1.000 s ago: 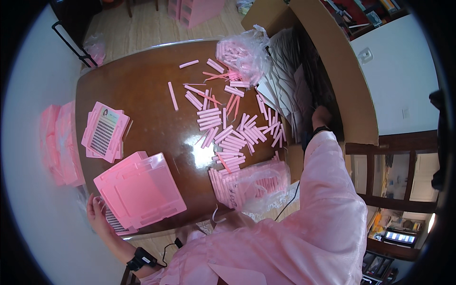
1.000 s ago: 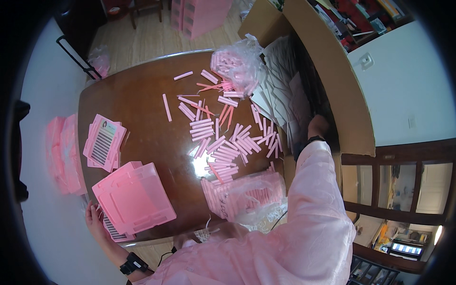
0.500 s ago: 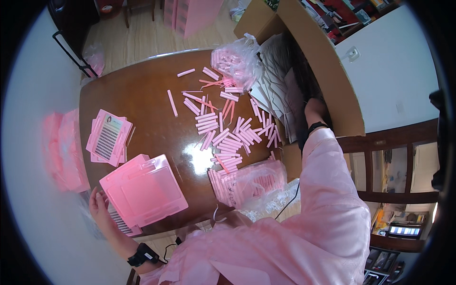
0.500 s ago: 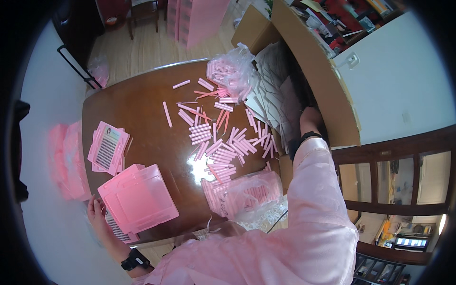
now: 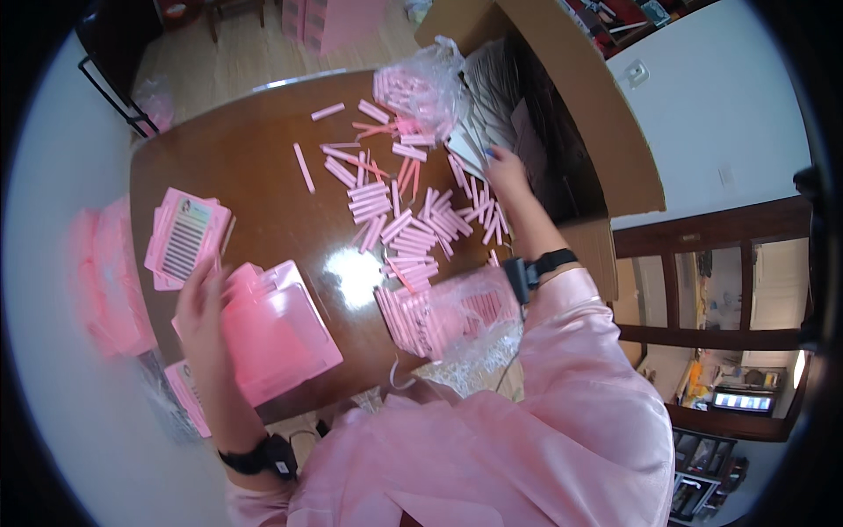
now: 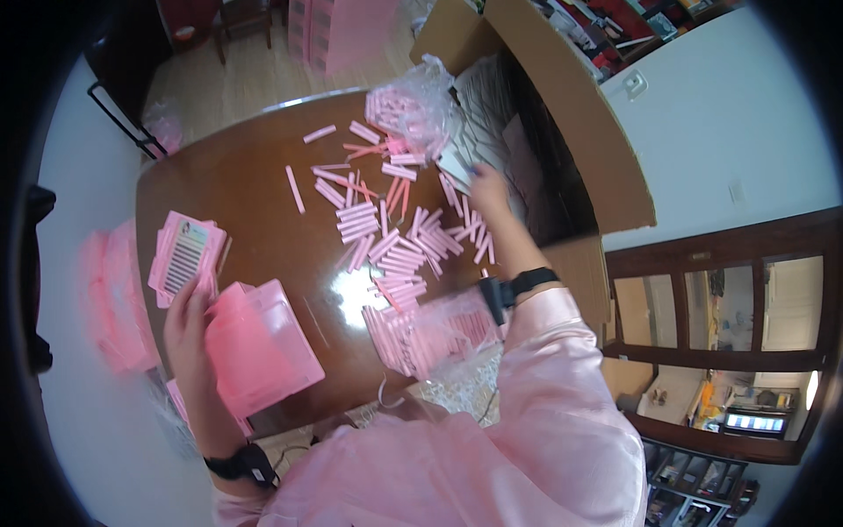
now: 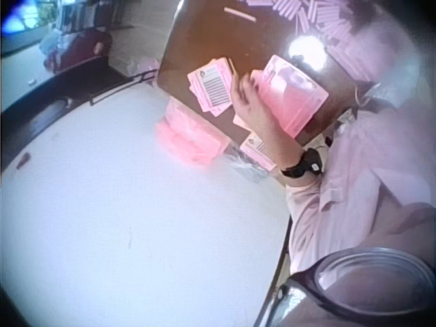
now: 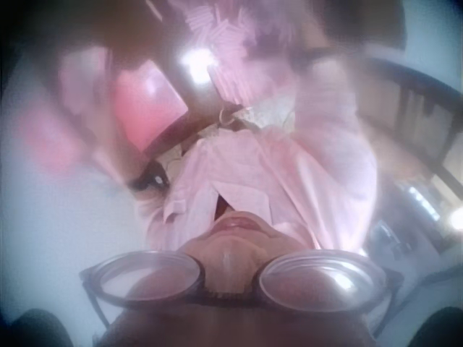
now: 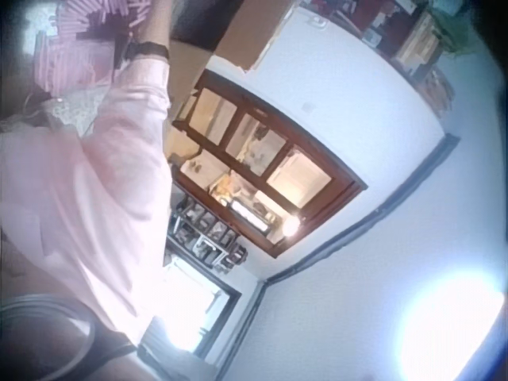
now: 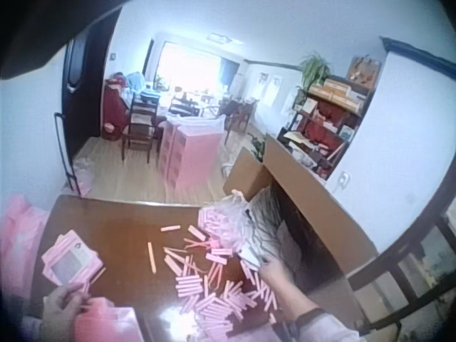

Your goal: The person unpacks pink paper items from plastic wrap, stacks them, and assembles them with white paper sheets and pink sticks on a table. The person also uses a calculator and writes on a plastic-wrapped stack before continuing assembly.

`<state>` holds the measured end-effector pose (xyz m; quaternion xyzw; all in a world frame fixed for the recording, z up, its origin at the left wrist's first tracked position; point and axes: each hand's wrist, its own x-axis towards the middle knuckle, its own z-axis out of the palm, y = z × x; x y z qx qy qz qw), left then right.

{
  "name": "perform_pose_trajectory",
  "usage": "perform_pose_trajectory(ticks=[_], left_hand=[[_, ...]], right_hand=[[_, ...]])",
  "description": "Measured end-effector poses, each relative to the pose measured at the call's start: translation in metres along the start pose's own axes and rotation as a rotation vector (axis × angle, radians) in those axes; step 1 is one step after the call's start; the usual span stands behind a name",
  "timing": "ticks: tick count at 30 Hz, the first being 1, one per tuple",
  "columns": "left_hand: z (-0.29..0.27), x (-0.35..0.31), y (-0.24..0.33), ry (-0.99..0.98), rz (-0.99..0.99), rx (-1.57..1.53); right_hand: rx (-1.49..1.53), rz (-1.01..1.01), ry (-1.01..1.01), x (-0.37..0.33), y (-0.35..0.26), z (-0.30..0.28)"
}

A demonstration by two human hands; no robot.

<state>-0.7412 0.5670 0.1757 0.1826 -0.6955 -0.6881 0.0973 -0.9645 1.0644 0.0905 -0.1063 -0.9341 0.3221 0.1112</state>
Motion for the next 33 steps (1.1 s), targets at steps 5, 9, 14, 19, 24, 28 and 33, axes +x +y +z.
perform_pose_trajectory(ticks=[5,9,14,19,24,28,33], left_hand=[[0.127,0.025,0.009,-0.375,-0.335,-0.28],[0.141,0.043,0.004,-0.36,-0.578,-0.683],[0.094,0.049,-0.003,-0.204,-0.569,-0.697],[0.02,0.073,0.01,-0.086,-0.44,-0.677],[-0.038,0.072,0.016,0.032,-0.299,-0.706],[-0.059,0.055,0.009,0.212,-0.282,-0.685],[-0.059,0.036,-0.007,0.438,-0.339,-0.697]], right_hand=[[0.495,-0.173,-0.464,-0.124,-0.172,0.062],[0.559,-0.249,-0.44,-0.172,-0.234,0.058],[0.347,-0.285,-0.379,-0.157,-0.165,0.042],[-0.385,0.186,0.121,-0.062,-0.011,-0.02],[-0.719,0.455,0.14,0.051,0.118,-0.096],[-0.688,0.4,0.107,0.1,0.176,-0.123],[-0.655,0.313,0.009,0.128,0.226,-0.119]])
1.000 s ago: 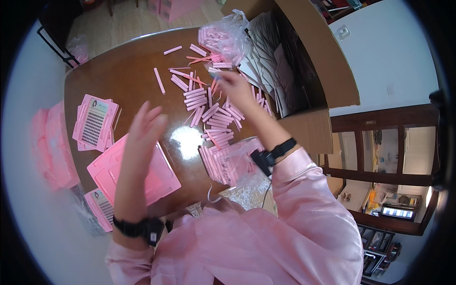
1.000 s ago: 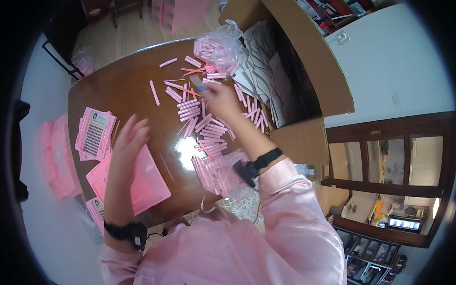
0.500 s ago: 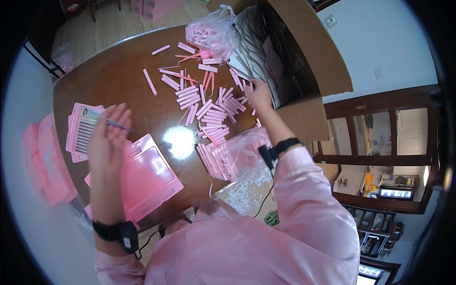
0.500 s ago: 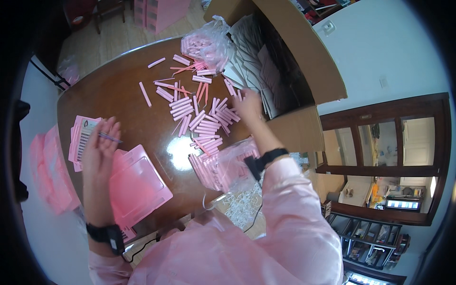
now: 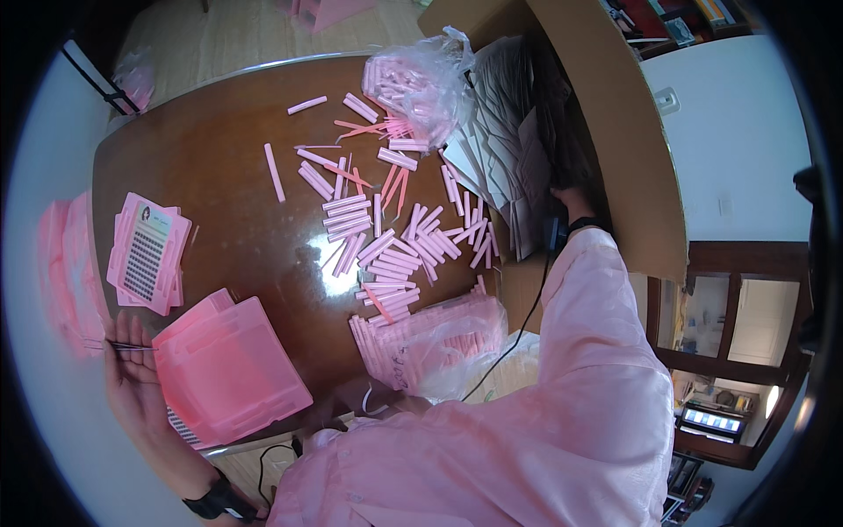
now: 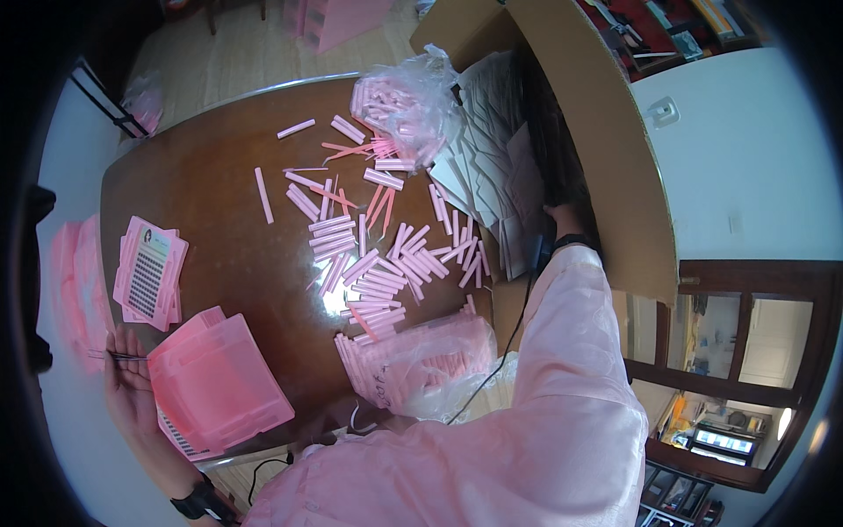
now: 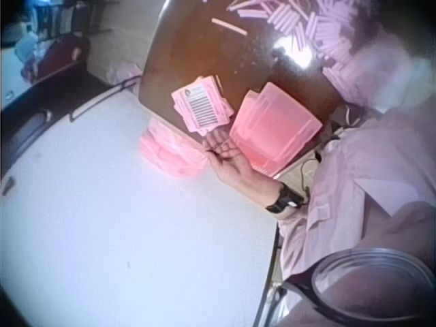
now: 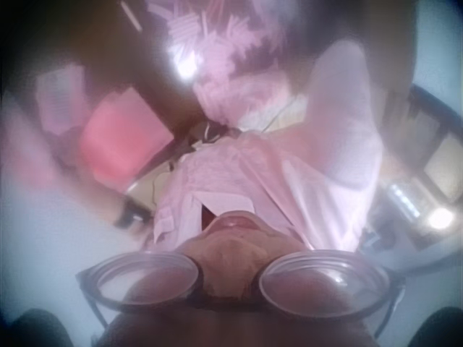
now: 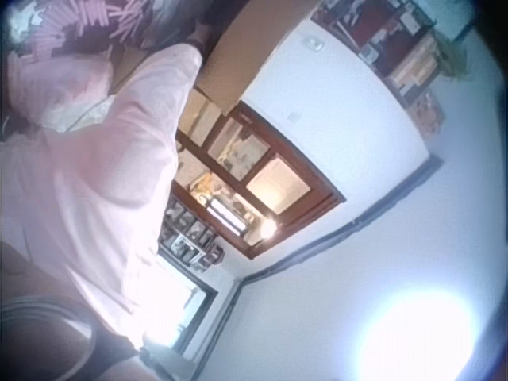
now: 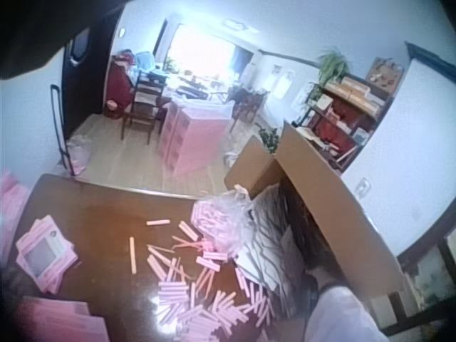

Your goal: The person unpacks pink paper items from plastic wrap, stacks them, and assembles them with white paper sheets and pink sticks on a table. The person also uses a calculator and writes on a plastic-wrapped stack before continuing assembly.

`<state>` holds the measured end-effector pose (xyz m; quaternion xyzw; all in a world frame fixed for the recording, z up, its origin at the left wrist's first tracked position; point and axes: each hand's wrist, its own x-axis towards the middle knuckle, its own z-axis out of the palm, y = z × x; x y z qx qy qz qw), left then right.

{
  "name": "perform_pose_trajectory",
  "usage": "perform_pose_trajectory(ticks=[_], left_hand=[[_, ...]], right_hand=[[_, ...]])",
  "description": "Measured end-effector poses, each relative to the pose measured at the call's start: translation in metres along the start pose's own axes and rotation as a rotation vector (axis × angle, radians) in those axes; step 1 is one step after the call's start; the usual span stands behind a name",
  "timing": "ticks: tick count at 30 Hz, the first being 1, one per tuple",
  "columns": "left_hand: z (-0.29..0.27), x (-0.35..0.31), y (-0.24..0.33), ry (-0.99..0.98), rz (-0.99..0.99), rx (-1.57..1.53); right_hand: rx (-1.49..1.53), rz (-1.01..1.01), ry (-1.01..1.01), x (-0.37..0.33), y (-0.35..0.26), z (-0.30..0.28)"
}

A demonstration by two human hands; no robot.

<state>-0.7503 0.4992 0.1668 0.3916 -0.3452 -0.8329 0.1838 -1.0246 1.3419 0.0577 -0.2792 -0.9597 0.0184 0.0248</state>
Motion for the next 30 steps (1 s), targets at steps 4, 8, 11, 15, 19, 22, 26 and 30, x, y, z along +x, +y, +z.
perform_pose_trajectory(ticks=[4,8,11,15,19,22,26,30], left_hand=[[-0.004,-0.003,-0.009,0.02,-0.02,-0.028],[-0.005,-0.001,-0.01,-0.001,-0.023,-0.052],[-0.004,0.002,-0.008,-0.016,0.001,-0.049],[-0.006,0.004,-0.008,-0.044,0.002,-0.061],[-0.008,0.004,-0.01,-0.047,0.002,-0.056],[-0.009,0.004,-0.012,-0.062,-0.014,-0.062],[-0.01,0.004,-0.015,-0.075,-0.031,-0.061],[-0.012,0.003,-0.017,-0.107,-0.03,-0.063]], right_hand=[[0.05,-0.074,-0.117,0.013,0.025,0.008],[0.117,0.186,-0.407,0.016,0.032,-0.006],[0.036,0.283,-0.451,0.011,0.016,-0.009],[-0.221,0.213,-0.172,0.0,-0.014,0.001],[-0.336,0.276,-0.12,-0.001,-0.027,0.002],[-0.389,0.325,-0.135,0.005,-0.025,-0.001],[-0.254,0.24,-0.145,0.016,-0.009,-0.001],[-0.123,0.157,-0.201,0.026,0.014,0.002]])
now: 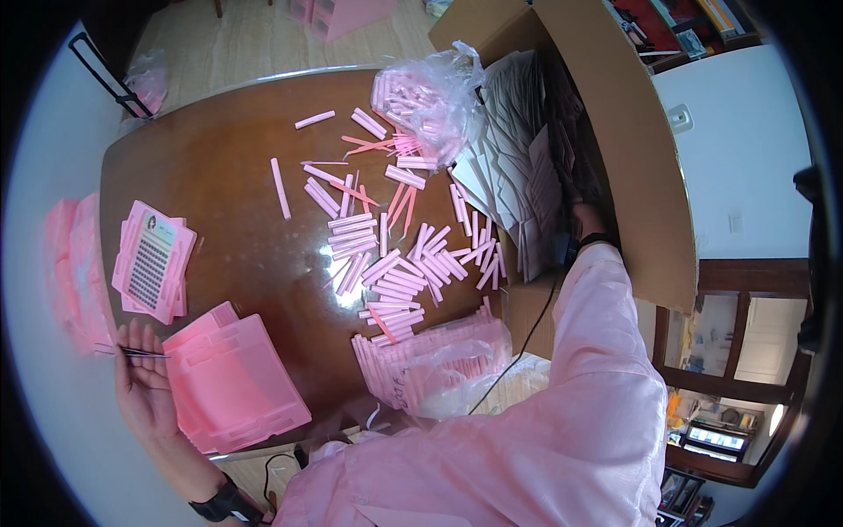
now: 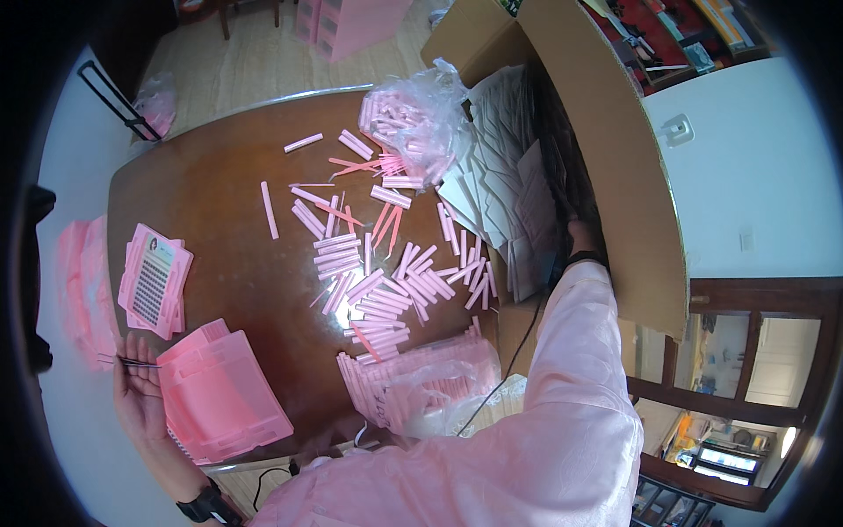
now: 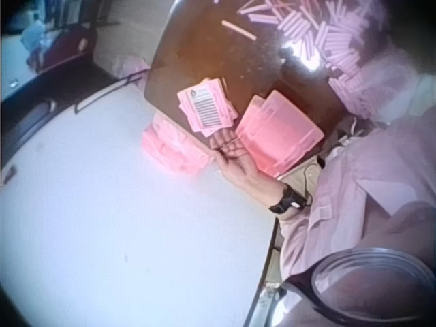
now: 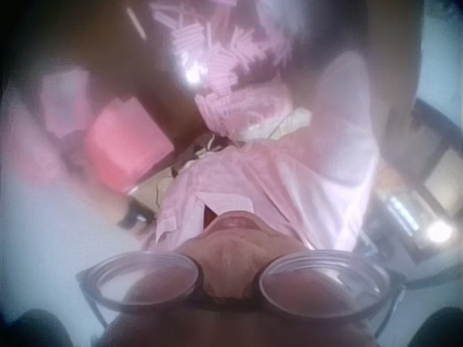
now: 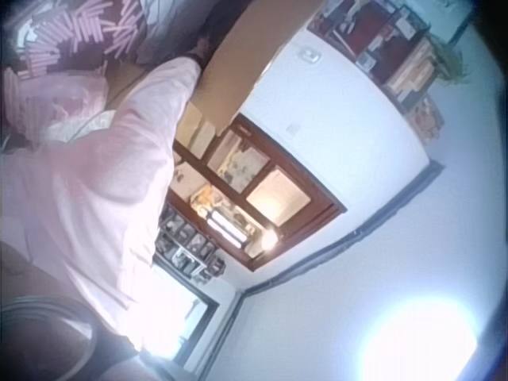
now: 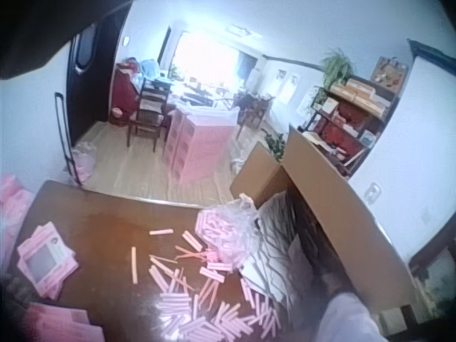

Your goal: The person unpacks pink paper items from plastic wrap, stacks them, and assembles them with white paper sheets and pink sticks on a table. The person also uses a calculator and writes on a plastic-wrapped stack before continuing assembly.

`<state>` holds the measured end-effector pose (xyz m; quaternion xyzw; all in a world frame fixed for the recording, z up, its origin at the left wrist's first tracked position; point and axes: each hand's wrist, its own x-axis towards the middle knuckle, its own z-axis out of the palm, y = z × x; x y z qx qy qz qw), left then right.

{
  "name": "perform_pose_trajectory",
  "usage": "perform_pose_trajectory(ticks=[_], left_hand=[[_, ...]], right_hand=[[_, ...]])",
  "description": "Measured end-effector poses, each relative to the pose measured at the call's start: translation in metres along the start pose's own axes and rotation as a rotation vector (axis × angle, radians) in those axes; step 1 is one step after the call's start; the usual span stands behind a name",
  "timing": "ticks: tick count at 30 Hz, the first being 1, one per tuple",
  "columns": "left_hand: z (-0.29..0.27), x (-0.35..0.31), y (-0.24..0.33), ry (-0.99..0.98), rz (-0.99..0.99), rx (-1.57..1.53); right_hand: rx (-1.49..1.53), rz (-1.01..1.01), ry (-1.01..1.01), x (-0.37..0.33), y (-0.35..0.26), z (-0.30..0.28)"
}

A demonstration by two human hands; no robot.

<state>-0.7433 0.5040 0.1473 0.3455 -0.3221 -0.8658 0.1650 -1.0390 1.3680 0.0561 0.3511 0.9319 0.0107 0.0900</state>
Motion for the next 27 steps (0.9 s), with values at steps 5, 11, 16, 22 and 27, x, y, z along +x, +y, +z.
perform_pose_trajectory(ticks=[5,11,16,22,27], left_hand=[[-0.002,0.001,-0.002,-0.037,-0.016,-0.003],[-0.003,0.001,-0.002,-0.041,-0.015,0.0],[-0.001,-0.001,-0.001,-0.093,-0.023,0.003],[0.002,-0.009,0.0,0.054,-0.004,0.01],[-0.004,-0.012,0.005,-0.024,0.012,-0.002]], right_hand=[[0.011,-0.021,-0.037,0.002,0.007,0.0],[-0.192,-0.165,0.149,-0.029,-0.002,-0.013],[-0.333,-0.015,-0.205,-0.025,-0.004,-0.016],[-0.58,-0.172,-0.109,0.004,0.006,0.034],[-0.779,-0.224,0.058,0.008,0.015,0.051]])
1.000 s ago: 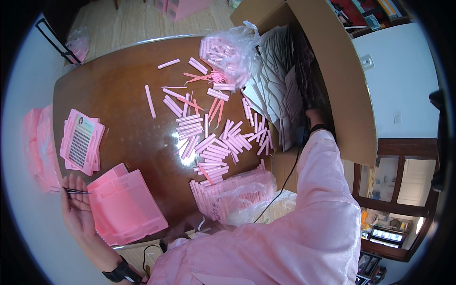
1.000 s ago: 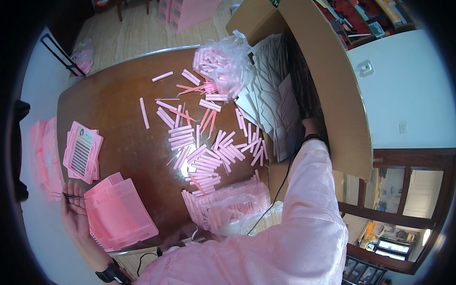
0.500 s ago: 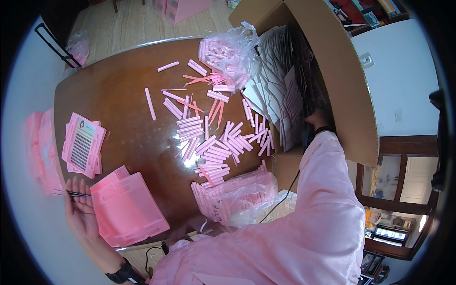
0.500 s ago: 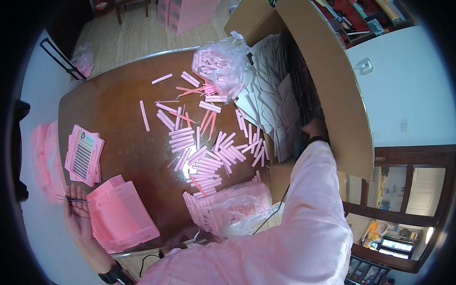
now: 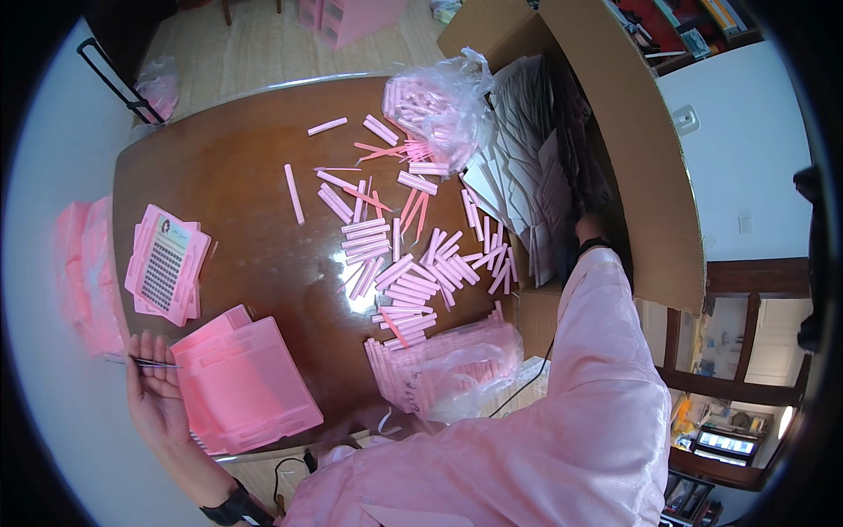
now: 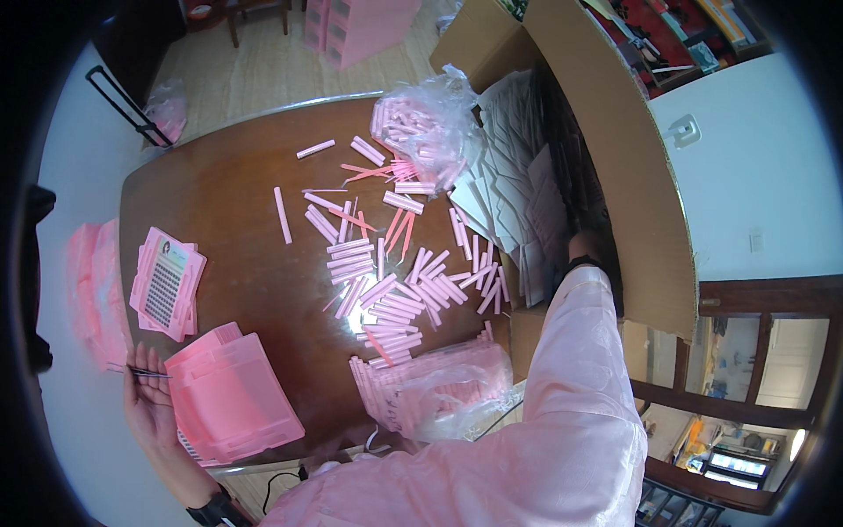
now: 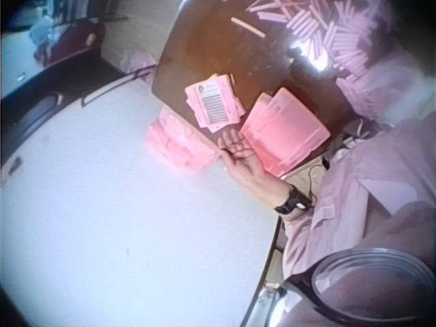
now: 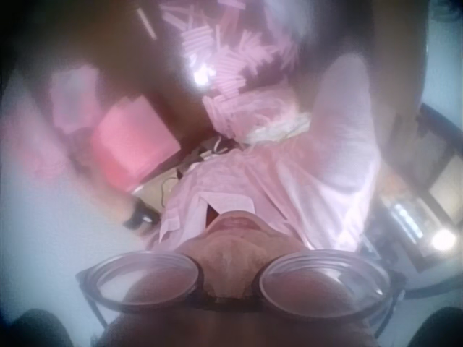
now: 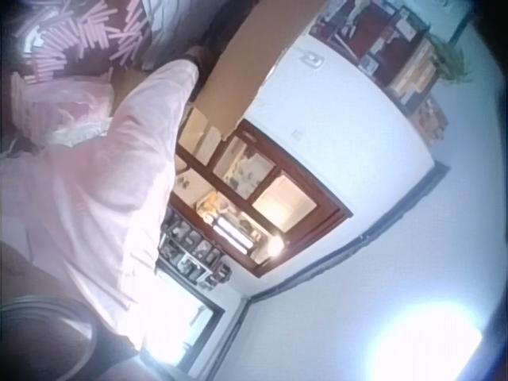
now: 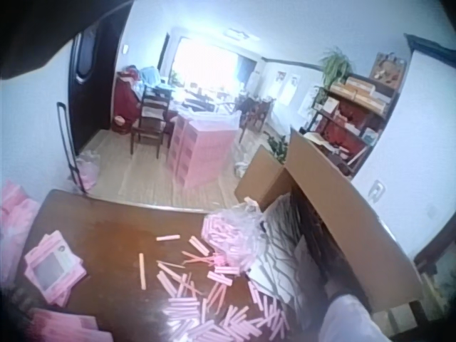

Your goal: The person unpacks pink paper items from plastic wrap, stacks them, and assembles them with white paper sheets and pink sticks on a table. The person also uses a calculator and writes on a plastic-wrapped stack before continuing assembly.

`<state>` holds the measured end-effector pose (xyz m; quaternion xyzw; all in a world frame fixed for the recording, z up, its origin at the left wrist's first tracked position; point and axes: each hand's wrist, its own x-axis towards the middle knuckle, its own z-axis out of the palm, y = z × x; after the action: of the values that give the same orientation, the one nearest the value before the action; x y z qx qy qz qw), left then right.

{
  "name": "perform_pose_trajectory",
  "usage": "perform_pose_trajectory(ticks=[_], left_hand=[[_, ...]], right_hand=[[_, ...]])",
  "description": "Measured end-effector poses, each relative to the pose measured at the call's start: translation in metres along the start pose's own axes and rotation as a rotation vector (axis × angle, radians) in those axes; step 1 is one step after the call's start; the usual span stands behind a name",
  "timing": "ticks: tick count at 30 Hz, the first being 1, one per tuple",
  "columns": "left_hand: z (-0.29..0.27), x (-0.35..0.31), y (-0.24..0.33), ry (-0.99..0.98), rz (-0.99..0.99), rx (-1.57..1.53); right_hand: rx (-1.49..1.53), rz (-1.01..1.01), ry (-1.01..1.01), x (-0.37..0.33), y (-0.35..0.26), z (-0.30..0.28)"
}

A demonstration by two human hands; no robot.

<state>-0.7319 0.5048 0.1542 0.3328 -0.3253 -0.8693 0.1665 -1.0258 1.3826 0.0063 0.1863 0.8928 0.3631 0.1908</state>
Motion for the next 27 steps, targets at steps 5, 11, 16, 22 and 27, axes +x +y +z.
perform_pose_trajectory(ticks=[5,11,16,22,27], left_hand=[[-0.005,-0.003,0.007,0.036,0.017,-0.001],[-0.02,-0.01,0.021,-0.013,0.012,-0.036],[-0.049,-0.016,0.039,-0.119,0.0,-0.043],[-0.086,-0.023,0.075,-0.115,-0.025,-0.098],[-0.12,-0.03,0.109,-0.15,-0.049,-0.15]], right_hand=[[0.159,0.124,0.121,-0.001,0.01,-0.008],[-0.106,0.142,0.123,0.019,0.006,-0.017],[-0.289,0.006,0.135,-0.019,-0.012,-0.062],[0.144,0.071,0.396,-0.165,-0.041,-0.189],[0.752,0.262,0.297,-0.262,-0.094,-0.265]])
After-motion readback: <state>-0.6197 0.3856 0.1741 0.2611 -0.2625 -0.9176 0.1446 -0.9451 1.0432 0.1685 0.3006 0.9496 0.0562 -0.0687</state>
